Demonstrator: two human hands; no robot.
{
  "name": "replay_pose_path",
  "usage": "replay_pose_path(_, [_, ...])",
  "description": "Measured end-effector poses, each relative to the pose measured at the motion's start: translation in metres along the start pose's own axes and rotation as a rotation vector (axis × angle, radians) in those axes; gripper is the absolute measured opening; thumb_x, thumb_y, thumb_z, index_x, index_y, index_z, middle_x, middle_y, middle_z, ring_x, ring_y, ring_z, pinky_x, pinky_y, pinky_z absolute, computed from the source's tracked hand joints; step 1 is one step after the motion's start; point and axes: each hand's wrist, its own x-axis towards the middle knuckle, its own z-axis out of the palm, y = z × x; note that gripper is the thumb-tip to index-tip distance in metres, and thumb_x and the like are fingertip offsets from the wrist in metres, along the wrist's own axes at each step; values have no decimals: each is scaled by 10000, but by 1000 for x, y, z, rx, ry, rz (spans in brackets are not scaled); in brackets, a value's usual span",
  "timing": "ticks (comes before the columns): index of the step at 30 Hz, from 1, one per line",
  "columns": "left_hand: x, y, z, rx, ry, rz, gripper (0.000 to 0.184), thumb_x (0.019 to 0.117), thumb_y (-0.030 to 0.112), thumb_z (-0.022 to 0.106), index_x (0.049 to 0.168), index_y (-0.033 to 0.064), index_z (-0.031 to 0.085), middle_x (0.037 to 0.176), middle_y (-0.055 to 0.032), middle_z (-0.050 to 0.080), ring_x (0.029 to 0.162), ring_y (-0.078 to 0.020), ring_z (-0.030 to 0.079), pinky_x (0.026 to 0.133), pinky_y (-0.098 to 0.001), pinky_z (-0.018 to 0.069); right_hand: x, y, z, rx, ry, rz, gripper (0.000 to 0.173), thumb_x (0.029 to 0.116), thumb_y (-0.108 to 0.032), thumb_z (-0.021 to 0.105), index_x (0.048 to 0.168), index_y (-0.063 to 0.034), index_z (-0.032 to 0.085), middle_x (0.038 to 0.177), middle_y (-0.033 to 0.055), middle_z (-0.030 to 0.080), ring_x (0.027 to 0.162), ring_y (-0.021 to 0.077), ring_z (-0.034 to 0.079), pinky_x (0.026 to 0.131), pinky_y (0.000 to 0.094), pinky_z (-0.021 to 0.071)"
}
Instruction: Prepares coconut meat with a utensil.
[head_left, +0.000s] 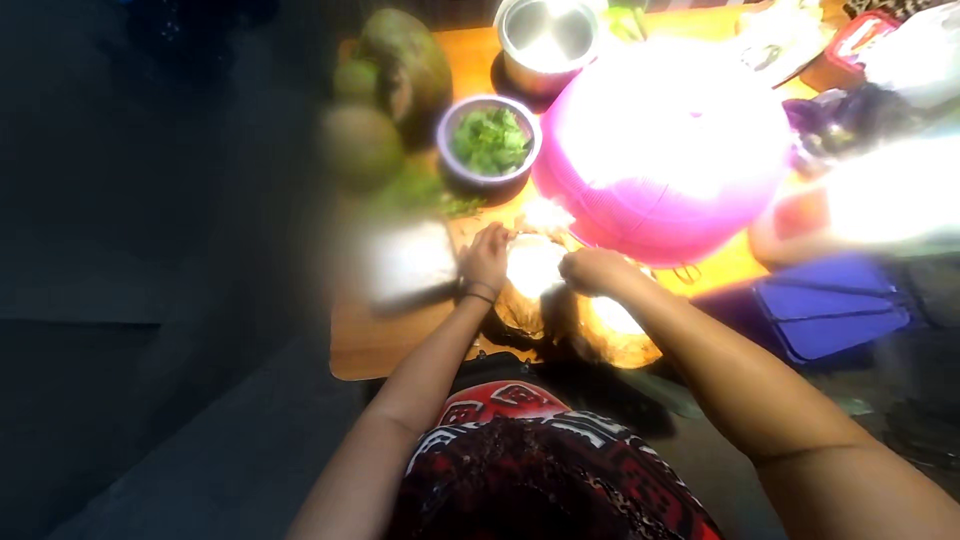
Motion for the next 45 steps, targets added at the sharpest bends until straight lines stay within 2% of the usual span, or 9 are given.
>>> replay_pose_path(6, [-1,1,-2,8,-13,-20,346,1086,272,492,1350,128,662,1347,-83,671,1245,-273,632,1125,-600,365,-5,-2,-14,13,174,45,204,1036,-124,567,1068,18,710,1106,271,699,1100,482,660,842,674,506])
replay_pose_path(12, [2,-1,-2,16,-52,-7,353,1091,255,469,1374,140,646,1369,-74,659,1275,-270,615,1143,-615,341,-22,4,-7,-55,60,33,192,1039,-152,576,1087,-25,712,1092,235,706,1092,450,668,846,656,515])
replay_pose_path(16, [3,-2,-1,15,-45,5,350,1093,271,472,1365,146,653,1358,-68,666,1279,-255,612,1151,-605,329,-11,8,-6,-12,220,25,233,1062,-145,534,1074,-18,729,1049,253,717,1053,476,681,826,664,517])
replay_pose_path(19, [4,1,-3,12,-56,-2,347,1094,269,465,1353,143,660,1362,-68,665,1278,-256,614,1148,-613,326,-18,9,-2,-26,144,53,245,1068,-145,522,1144,-27,723,1089,256,710,1084,473,672,855,655,517])
replay_pose_path(22, [3,1,-1,16,-71,-11,352,1095,270,460,1364,148,652,1370,-63,660,1287,-251,608,1162,-616,304,-27,3,-12,-92,43,46,196,1044,-148,563,1095,-36,715,1088,229,708,1085,442,672,847,643,518])
replay_pose_path(26, [5,0,-2,26,-94,-25,362,1101,276,442,1384,160,636,1383,-59,650,1313,-242,588,1186,-615,268,-13,5,-13,-69,185,19,185,1035,-109,568,1023,-6,722,1030,250,713,1042,466,683,808,655,521])
replay_pose_path(33, [5,3,-3,51,-113,-33,372,1103,285,434,1404,177,624,1405,-48,637,1322,-243,583,1189,-611,271,-27,1,-19,-133,9,45,211,1055,-177,555,1083,-32,706,1082,224,709,1081,433,676,846,639,521])
replay_pose_path(37, [5,3,-3,46,-109,-31,370,1102,282,440,1398,170,630,1406,-55,636,1317,-252,586,1186,-616,267,-14,-3,-14,-103,142,48,207,1047,-105,539,1059,-1,717,1066,259,708,1070,469,675,823,651,518])
replay_pose_path(45, [3,3,-3,61,-97,-21,370,1102,279,439,1396,162,630,1401,-57,641,1333,-248,576,1193,-620,255,-23,-7,-22,-111,68,37,204,1043,-148,568,1057,-3,711,1075,250,705,1080,461,668,840,661,511])
